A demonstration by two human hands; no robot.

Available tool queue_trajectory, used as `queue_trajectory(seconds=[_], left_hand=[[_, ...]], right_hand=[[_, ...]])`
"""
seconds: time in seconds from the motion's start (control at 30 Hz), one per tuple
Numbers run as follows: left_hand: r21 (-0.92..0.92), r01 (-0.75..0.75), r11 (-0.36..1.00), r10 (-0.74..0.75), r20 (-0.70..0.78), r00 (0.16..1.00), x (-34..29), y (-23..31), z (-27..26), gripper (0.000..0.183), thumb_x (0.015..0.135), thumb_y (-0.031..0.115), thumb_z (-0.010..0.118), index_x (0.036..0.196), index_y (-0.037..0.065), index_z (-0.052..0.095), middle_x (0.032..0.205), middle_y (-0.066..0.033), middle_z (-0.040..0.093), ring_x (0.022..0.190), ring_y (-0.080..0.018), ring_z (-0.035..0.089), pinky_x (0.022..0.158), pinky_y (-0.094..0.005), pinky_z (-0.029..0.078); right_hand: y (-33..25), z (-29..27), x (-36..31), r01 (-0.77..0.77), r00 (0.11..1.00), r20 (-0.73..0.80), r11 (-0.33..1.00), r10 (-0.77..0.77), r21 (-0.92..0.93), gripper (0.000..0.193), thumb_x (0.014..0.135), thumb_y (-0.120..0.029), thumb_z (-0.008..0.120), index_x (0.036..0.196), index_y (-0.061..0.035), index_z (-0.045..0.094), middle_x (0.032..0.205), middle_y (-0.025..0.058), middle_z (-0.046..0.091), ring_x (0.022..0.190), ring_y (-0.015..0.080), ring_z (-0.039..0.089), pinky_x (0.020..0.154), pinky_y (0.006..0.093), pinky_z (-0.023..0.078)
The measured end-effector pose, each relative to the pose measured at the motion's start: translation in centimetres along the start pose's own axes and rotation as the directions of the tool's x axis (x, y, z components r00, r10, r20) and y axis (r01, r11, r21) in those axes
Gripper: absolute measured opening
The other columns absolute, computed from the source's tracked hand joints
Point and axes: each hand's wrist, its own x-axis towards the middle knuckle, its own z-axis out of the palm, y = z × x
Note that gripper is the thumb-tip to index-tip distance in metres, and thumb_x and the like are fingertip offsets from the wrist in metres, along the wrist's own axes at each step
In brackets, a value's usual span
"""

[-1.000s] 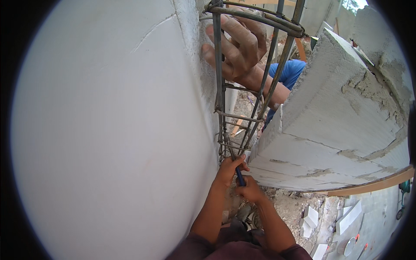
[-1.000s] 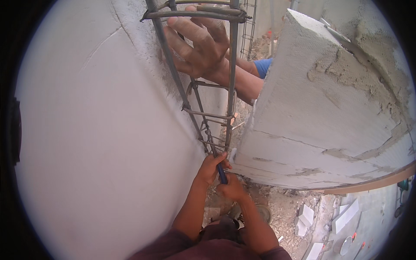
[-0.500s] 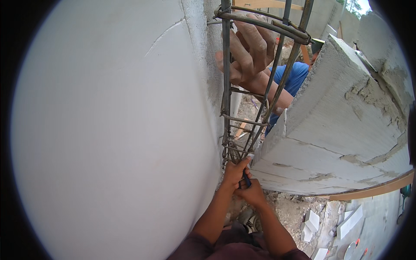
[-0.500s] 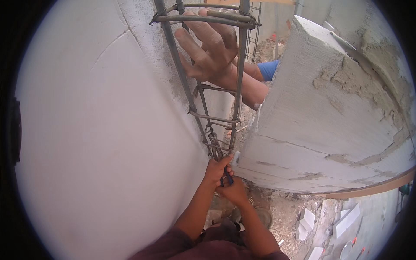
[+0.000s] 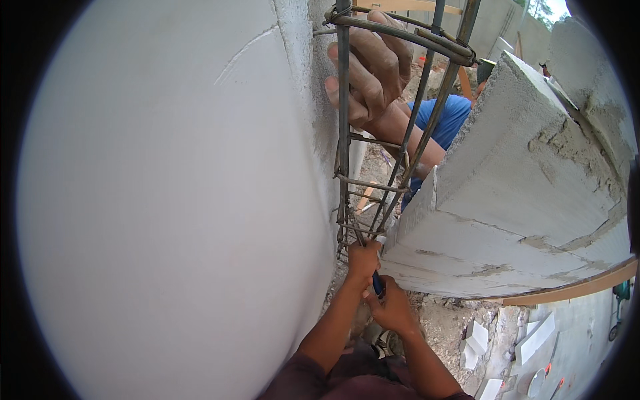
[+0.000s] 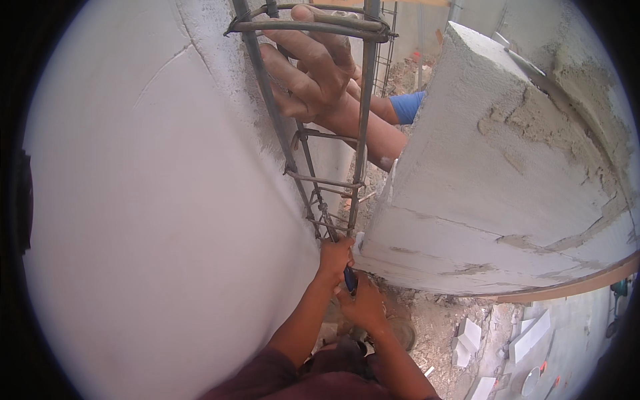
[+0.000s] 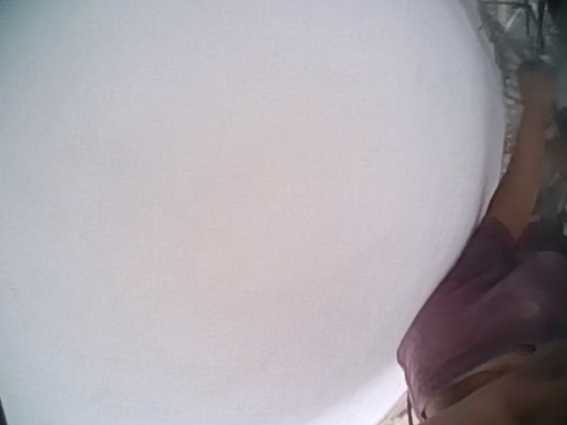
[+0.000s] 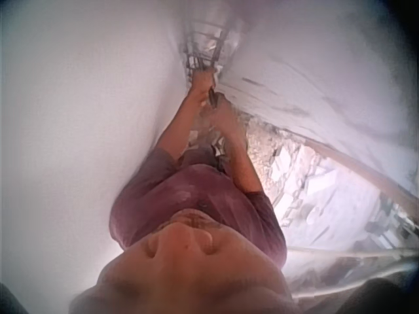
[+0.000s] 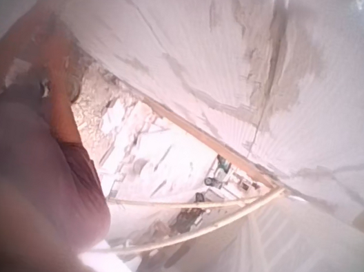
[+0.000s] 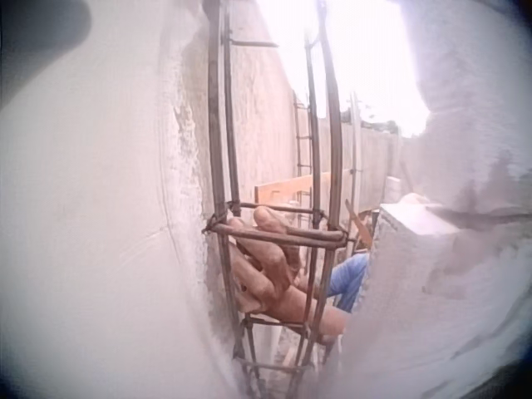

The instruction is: The person uses pliers to twist and secure wire ties around a vertical rebar cage attached to a concrete wall. They repeatedly grip, twist, and tighten the wire to fasten the rebar segments together.

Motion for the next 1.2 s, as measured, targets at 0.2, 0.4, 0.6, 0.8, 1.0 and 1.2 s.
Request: queue_trajectory(seconds=[0.2, 0.4, 0.6, 0.8, 1.0, 1.2], left_hand=[[0.165, 0.015, 0.986, -0.021, 0.032, 0.999, -1.5, 2.5, -0.5, 0.024, 0.091, 0.022, 0.076, 0.086, 0.006, 0.058, 0.069, -0.0056, 0.058, 0.054, -0.0153, 0.057, 0.048, -0.032, 0.048], [-0.309, 0.263, 0.914, -0.154, 0.335, 0.929, -3.2, 4.4, 0.0, 0.022, 0.096, 0.028, 0.072, 0.088, 0.008, 0.065, 0.066, -0.0019, 0.06, 0.065, -0.0162, 0.064, 0.071, -0.038, 0.056], [-0.283, 0.167, 0.944, -0.114, 0.194, 0.974, -1.3, 0.9, 0.4, 0.025, 0.093, 0.023, 0.074, 0.079, 0.009, 0.06, 0.058, 0.0024, 0.045, 0.047, -0.0121, 0.046, 0.051, -0.0344, 0.047], [0.04, -0.017, 0.999, 0.018, -0.023, 1.0, -1.2, 0.3, 0.8, 0.021, 0.091, 0.02, 0.075, 0.089, 0.004, 0.06, 0.064, -0.0036, 0.055, 0.051, -0.0153, 0.055, 0.055, -0.0373, 0.053], [-0.203, 0.207, 0.957, -0.146, 0.277, 0.95, -3.4, 3.0, -0.3, 0.022, 0.094, 0.023, 0.071, 0.089, 0.007, 0.057, 0.064, -0.0025, 0.054, 0.055, -0.0157, 0.056, 0.067, -0.0399, 0.057], [-0.286, 0.171, 0.943, -0.118, 0.191, 0.974, -0.8, -0.1, -0.4, 0.025, 0.095, 0.022, 0.069, 0.084, 0.008, 0.052, 0.06, -0.0012, 0.047, 0.05, -0.0142, 0.049, 0.058, -0.0391, 0.053]], right_hand=[[2.1, 3.9, 0.0, 0.225, 0.946, -0.263, 0.967, -0.188, 0.121, 0.047, 0.103, -0.039, 0.052, 0.103, 0.0054, 0.065, 0.072, 0.022, 0.067, 0.06, 0.0357, 0.066, 0.06, 0.0436, 0.052], [3.2, 2.7, 1.6, -0.459, 0.869, 0.345, 0.315, 0.356, 0.831, 0.053, 0.104, -0.047, 0.048, 0.098, 0.0031, 0.066, 0.068, 0.0155, 0.065, 0.05, 0.0226, 0.057, 0.047, 0.0336, 0.045], [4.0, 2.8, -0.5, 0.053, 0.94, -0.332, 0.929, 0.078, 0.367, 0.05, 0.103, -0.044, 0.055, 0.104, 0.005, 0.065, 0.076, 0.0158, 0.066, 0.06, 0.0197, 0.061, 0.054, 0.0294, 0.048], [3.2, 3.7, 1.0, 0.252, 0.864, -0.435, 0.966, -0.254, -0.064, 0.055, 0.102, -0.047, 0.055, 0.112, 0.0059, 0.063, 0.085, 0.0192, 0.07, 0.068, 0.0257, 0.067, 0.064, 0.0404, 0.054], [4.5, 2.5, 1.1, -0.549, 0.823, 0.449, 0.28, 0.348, 0.787, 0.057, 0.103, -0.052, 0.048, 0.109, 0.0017, 0.064, 0.085, 0.0151, 0.069, 0.057, 0.0204, 0.061, 0.051, 0.0384, 0.048], [4.5, 2.6, -0.6, 0.087, 0.935, -0.354, 0.982, -0.023, 0.166, 0.053, 0.104, -0.044, 0.049, 0.123, 0.0058, 0.058, 0.095, 0.0193, 0.07, 0.075, 0.0291, 0.069, 0.068, 0.0433, 0.054]])
